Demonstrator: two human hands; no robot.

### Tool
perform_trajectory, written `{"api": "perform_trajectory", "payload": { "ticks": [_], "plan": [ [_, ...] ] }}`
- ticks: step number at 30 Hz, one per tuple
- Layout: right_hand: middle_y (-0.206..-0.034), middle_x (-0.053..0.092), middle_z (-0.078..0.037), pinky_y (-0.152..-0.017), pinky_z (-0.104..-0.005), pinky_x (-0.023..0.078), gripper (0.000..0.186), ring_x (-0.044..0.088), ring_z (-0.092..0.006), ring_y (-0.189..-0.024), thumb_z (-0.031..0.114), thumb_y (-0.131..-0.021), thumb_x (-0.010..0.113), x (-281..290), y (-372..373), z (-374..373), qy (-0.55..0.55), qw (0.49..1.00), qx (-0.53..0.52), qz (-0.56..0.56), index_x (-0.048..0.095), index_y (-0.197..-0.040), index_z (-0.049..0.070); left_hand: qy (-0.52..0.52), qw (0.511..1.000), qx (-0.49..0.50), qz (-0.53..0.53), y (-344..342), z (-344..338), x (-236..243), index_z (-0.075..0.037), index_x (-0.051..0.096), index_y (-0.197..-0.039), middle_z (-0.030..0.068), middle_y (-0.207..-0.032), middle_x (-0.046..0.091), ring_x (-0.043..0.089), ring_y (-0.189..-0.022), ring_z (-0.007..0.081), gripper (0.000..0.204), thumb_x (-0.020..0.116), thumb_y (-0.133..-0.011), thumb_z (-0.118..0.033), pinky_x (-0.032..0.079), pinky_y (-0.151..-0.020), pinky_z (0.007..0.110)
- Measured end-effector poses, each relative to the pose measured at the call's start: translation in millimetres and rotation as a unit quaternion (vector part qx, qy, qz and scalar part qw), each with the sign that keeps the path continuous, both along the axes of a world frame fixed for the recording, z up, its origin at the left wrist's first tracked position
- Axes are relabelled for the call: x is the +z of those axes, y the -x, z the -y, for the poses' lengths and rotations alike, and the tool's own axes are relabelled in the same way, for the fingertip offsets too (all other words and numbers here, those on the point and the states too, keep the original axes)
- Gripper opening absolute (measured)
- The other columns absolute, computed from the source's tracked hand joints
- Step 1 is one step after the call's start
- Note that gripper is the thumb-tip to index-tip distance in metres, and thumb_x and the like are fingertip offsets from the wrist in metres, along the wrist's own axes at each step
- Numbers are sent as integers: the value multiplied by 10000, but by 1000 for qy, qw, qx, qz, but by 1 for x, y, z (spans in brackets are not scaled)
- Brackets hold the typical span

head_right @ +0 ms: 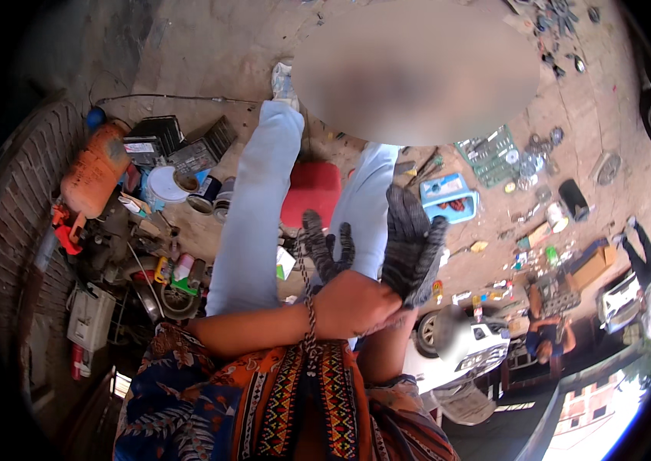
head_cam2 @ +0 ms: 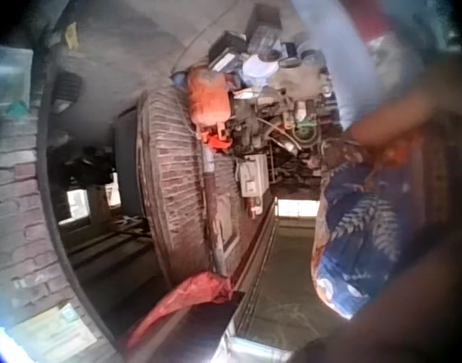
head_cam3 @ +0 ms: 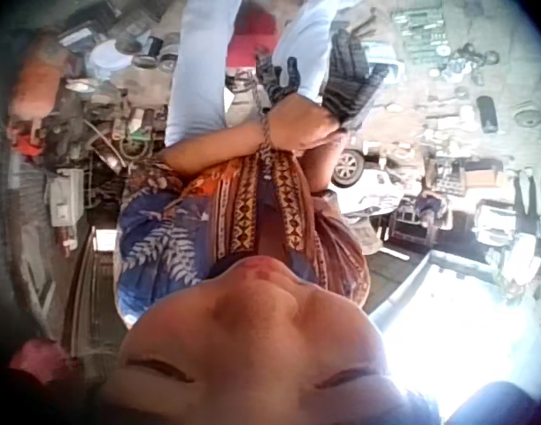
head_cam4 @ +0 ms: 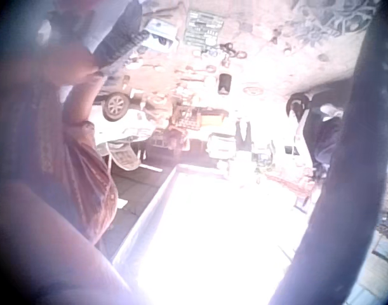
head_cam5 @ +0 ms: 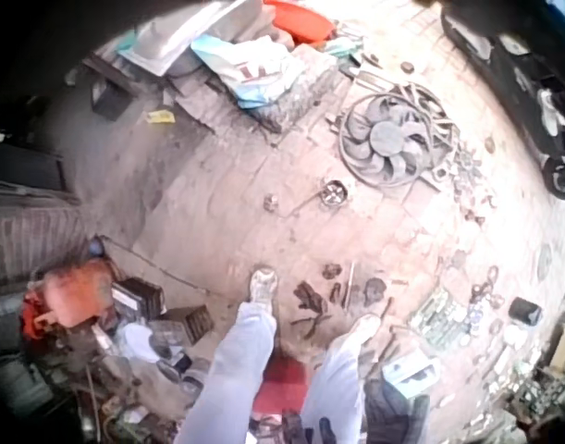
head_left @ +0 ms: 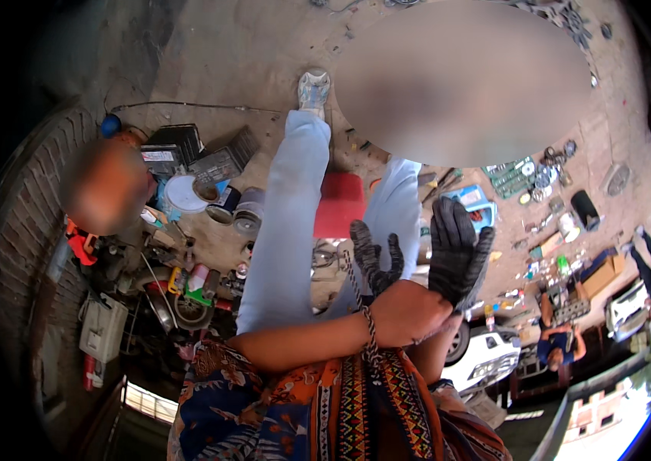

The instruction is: The person puts on a pair of work gloves and then picks up a copper wire coil. They manipulate the coil with both hands, rotating and inspecting it closely. The person then picks up a metal gear and holds it alongside the coil, appearing to compare or prepare to assemble the parts.

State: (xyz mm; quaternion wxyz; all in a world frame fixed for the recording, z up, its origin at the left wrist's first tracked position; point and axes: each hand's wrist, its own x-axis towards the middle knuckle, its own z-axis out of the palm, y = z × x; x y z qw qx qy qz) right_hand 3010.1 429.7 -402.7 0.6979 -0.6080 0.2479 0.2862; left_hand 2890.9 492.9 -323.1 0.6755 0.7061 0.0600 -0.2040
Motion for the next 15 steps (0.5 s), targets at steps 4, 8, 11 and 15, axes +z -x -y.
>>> {"api": "perform_trajectory", "payload": {
  "ticks": [4,8,11,15],
  "plan": [
    [-1442,304,-152,-1123,-447,106,652,285,-279,-1337,311,-871,479,-126,-31,10,34,998,50,3,239,-1422,57,-49,990,115,-67,-33,10,-128,-67,525,-694,137,-642,534,569,-641,331,286,557,-873,-289,438,-555,408],
    [-1444,300,-152,-1123,-444,109,656,283,-279,-1338,298,-868,483,-257,-51,4,78,990,105,51,232,-1424,57,-129,900,392,-138,-71,-10,-292,-18,599,-927,36,-829,597,482,-609,70,188,660,-830,-167,425,-563,241],
    [-1445,298,-152,-1122,-441,110,660,281,-280,-1339,288,-865,487,-341,-56,-2,117,979,144,83,227,-1425,57,46,933,331,-131,-82,-40,-397,-6,609,-871,86,-715,599,576,-678,157,394,563,-875,-398,458,-622,281],
    [-1446,294,-152,-1122,-438,113,664,279,-280,-1340,275,-862,492,-423,-63,-6,175,953,198,146,220,-1428,57,-62,960,259,-88,-130,-96,-418,11,623,-816,77,-596,569,537,-505,155,326,577,-880,-305,525,-575,322]
  ]
}}
